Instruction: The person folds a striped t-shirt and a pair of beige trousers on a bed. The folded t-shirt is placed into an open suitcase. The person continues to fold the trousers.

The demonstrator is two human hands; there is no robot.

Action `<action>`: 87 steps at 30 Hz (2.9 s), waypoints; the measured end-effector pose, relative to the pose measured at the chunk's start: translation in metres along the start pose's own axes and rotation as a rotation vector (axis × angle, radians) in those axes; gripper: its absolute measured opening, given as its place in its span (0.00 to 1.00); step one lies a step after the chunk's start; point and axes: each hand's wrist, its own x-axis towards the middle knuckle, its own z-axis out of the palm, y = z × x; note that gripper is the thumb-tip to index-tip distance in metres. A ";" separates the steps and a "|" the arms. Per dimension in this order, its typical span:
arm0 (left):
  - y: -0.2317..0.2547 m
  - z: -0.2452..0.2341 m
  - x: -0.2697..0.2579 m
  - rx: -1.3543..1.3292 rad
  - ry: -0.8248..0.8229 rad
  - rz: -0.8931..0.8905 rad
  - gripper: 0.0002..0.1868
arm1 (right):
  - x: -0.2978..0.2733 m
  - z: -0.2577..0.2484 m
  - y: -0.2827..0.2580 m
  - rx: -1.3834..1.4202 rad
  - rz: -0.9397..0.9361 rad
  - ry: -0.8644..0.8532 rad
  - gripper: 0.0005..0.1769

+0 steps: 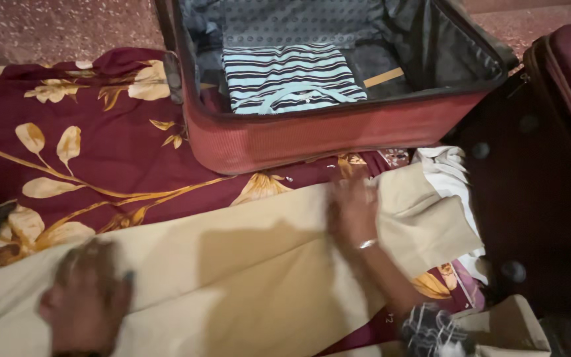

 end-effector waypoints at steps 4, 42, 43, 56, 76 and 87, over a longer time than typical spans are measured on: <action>0.055 0.016 -0.033 -0.029 -0.054 0.238 0.45 | -0.086 0.055 -0.074 -0.383 -0.414 -0.197 0.43; -0.153 -0.246 -0.184 0.806 -0.737 -0.120 0.51 | -0.229 -0.116 -0.126 -0.154 -0.503 -0.450 0.12; -0.161 -0.248 -0.180 0.768 -0.797 -0.154 0.50 | -0.229 -0.120 -0.128 -0.159 -0.520 -0.410 0.12; -0.304 -0.173 -0.206 -0.064 -0.381 -0.694 0.69 | -0.218 -0.142 -0.109 -0.183 -0.184 -0.297 0.18; -0.283 -0.200 -0.160 -0.965 -0.244 -0.902 0.38 | -0.167 -0.133 -0.099 -0.574 -0.320 -0.047 0.32; -0.285 -0.154 -0.221 0.065 -0.916 -0.515 0.50 | -0.214 -0.086 -0.084 -0.523 -0.488 -0.406 0.30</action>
